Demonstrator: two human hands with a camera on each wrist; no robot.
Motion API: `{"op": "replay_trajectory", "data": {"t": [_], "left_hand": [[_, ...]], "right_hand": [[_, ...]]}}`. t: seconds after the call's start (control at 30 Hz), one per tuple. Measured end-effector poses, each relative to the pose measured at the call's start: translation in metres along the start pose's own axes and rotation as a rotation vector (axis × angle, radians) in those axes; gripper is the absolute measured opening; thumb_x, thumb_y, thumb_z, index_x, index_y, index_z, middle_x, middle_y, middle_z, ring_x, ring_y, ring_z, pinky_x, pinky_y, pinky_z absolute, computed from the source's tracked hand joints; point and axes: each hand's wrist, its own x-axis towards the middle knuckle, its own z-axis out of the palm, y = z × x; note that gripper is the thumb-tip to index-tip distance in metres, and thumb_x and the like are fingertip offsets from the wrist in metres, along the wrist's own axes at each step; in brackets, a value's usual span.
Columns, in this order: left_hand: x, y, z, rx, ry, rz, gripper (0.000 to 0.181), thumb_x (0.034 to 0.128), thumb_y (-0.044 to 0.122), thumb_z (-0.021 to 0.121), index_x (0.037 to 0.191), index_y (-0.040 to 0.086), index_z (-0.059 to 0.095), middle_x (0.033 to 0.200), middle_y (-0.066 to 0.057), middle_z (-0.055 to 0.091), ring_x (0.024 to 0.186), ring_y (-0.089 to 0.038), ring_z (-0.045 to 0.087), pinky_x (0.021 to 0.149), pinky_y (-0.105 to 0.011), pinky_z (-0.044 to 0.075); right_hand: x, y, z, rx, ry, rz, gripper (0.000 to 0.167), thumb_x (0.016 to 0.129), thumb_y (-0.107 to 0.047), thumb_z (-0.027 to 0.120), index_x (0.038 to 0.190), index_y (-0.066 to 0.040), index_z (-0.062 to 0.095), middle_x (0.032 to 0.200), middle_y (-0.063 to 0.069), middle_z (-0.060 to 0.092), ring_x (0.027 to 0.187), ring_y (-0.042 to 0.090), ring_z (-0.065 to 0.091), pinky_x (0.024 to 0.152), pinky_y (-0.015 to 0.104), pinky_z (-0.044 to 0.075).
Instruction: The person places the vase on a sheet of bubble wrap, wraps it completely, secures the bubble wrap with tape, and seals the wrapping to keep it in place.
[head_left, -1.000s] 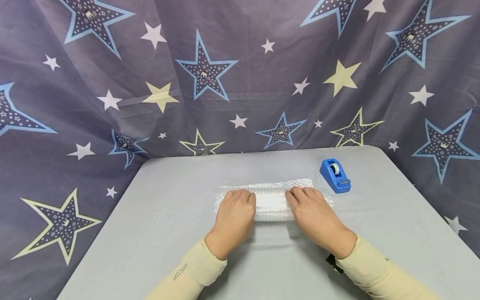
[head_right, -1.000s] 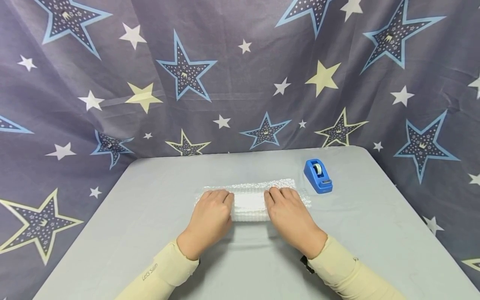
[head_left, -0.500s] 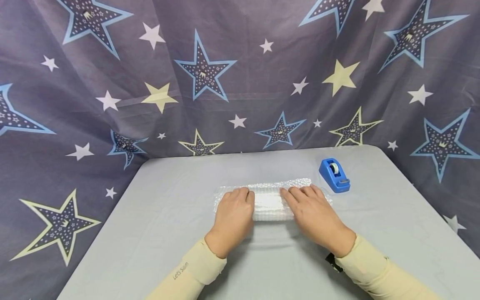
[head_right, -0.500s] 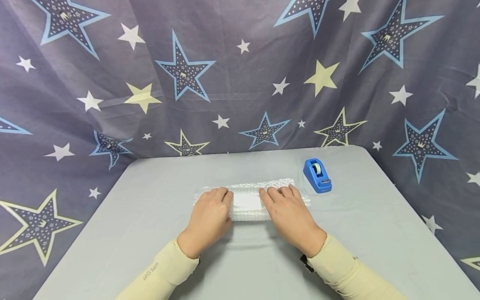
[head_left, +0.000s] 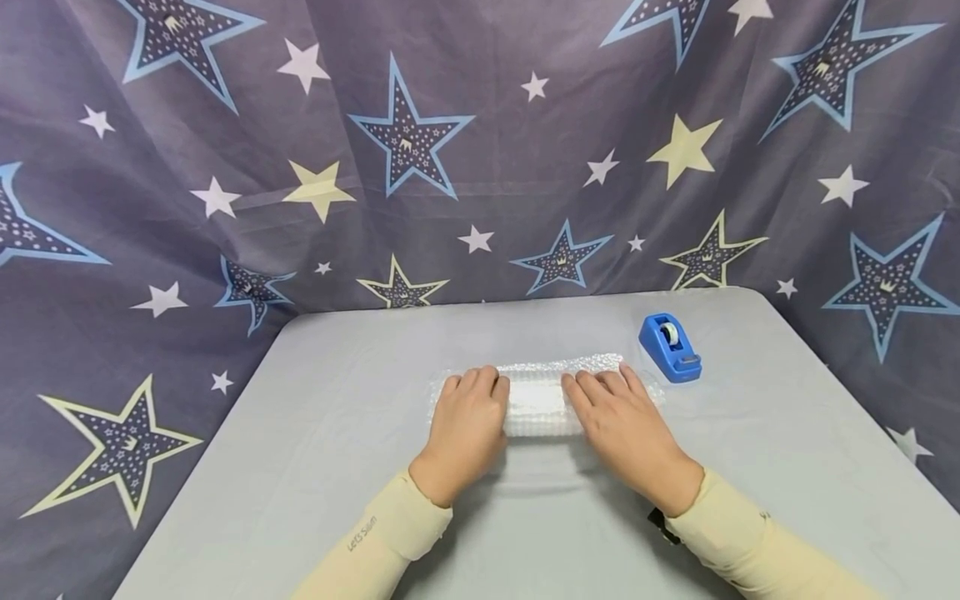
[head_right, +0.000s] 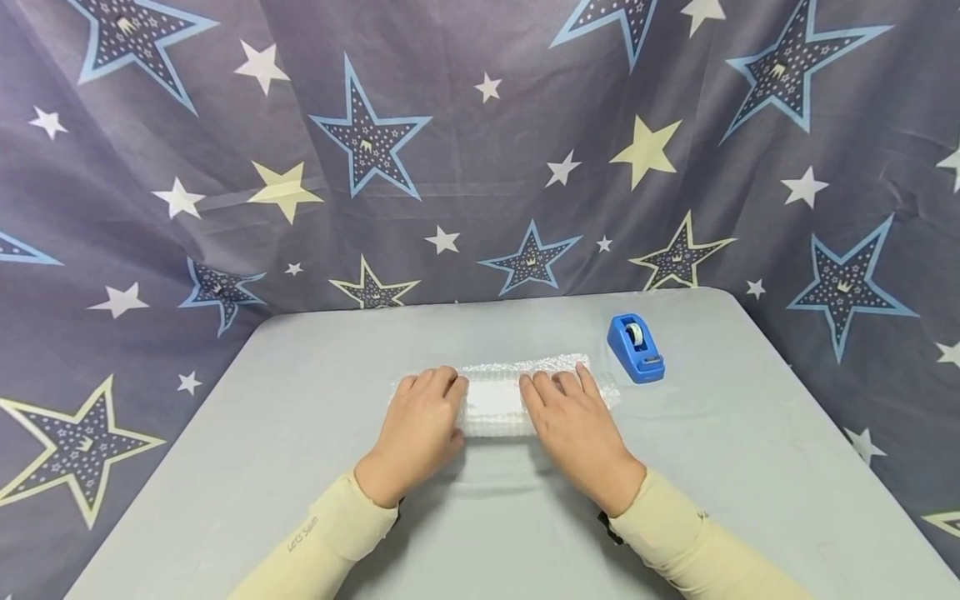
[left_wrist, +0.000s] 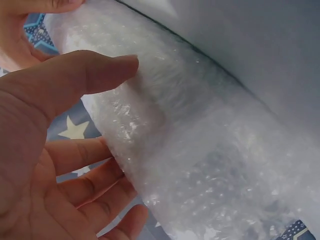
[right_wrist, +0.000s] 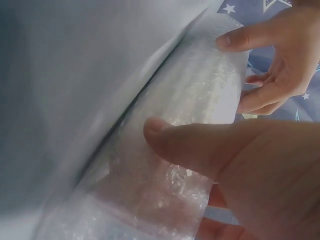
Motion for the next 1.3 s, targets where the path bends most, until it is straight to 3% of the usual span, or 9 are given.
{"op": "replay_trajectory", "data": {"t": [0.2,0.4,0.6,0.8,0.93,1.07,1.3], "left_hand": [[0.0,-0.001,0.005,0.008,0.005,-0.018,0.046,0.0701,0.008,0.073,0.115,0.003,0.07,0.106,-0.007,0.063,0.1,-0.028,0.064,0.092,-0.051,0.046],[0.0,-0.001,0.009,0.017,0.02,-0.013,0.036,0.0789,0.001,0.061,0.114,0.003,0.07,0.104,-0.007,0.063,0.1,-0.028,0.063,0.094,-0.05,0.046],[0.0,0.0,0.008,0.026,0.022,-0.006,0.034,0.0823,0.0,0.057,0.113,0.004,0.071,0.105,-0.006,0.065,0.104,-0.027,0.064,0.097,-0.051,0.045],[0.001,-0.002,0.007,0.017,0.008,-0.013,0.04,0.0758,0.006,0.069,0.116,0.006,0.07,0.109,-0.004,0.065,0.108,-0.027,0.064,0.104,-0.056,0.042],[0.001,-0.002,0.006,0.008,-0.049,-0.019,0.052,0.0688,0.014,0.081,0.119,0.007,0.067,0.114,-0.003,0.063,0.112,-0.026,0.062,0.107,-0.057,0.04],[0.0,-0.002,0.005,0.0,-0.092,-0.013,0.06,0.0689,0.019,0.086,0.123,0.005,0.065,0.118,-0.005,0.062,0.114,-0.028,0.06,0.11,-0.059,0.04],[0.004,-0.003,0.004,0.005,-0.114,-0.004,0.07,0.0662,0.028,0.093,0.126,0.005,0.064,0.12,-0.006,0.061,0.115,-0.029,0.059,0.112,-0.059,0.038]], "right_hand": [[0.003,-0.002,0.001,-0.01,0.046,-0.002,0.041,0.099,-0.001,0.042,0.137,0.0,0.057,0.122,0.015,0.063,0.108,0.039,0.059,0.107,0.062,0.041],[0.004,-0.004,0.006,-0.019,0.075,0.011,0.045,0.1,-0.004,0.027,0.133,0.0,0.057,0.116,0.014,0.062,0.105,0.039,0.058,0.106,0.062,0.041],[0.004,-0.005,0.007,-0.025,0.088,0.007,0.042,0.099,-0.003,0.027,0.129,-0.001,0.057,0.112,0.013,0.061,0.103,0.039,0.058,0.105,0.063,0.042],[0.006,-0.003,0.01,-0.011,0.134,-0.014,0.039,0.096,-0.001,0.029,0.124,0.001,0.057,0.107,0.014,0.059,0.095,0.039,0.055,0.094,0.055,0.045],[0.006,-0.002,0.011,0.002,0.151,-0.026,0.035,0.095,-0.001,0.031,0.12,0.001,0.056,0.107,0.014,0.058,0.094,0.038,0.053,0.088,0.051,0.044],[0.006,-0.001,0.01,0.005,0.152,-0.037,0.032,0.094,-0.001,0.033,0.116,0.001,0.055,0.105,0.013,0.057,0.092,0.038,0.052,0.088,0.051,0.044],[0.01,0.004,0.008,0.026,0.147,-0.071,0.037,0.085,0.001,0.028,0.113,0.002,0.054,0.1,0.014,0.055,0.087,0.037,0.051,0.086,0.05,0.044]]}}
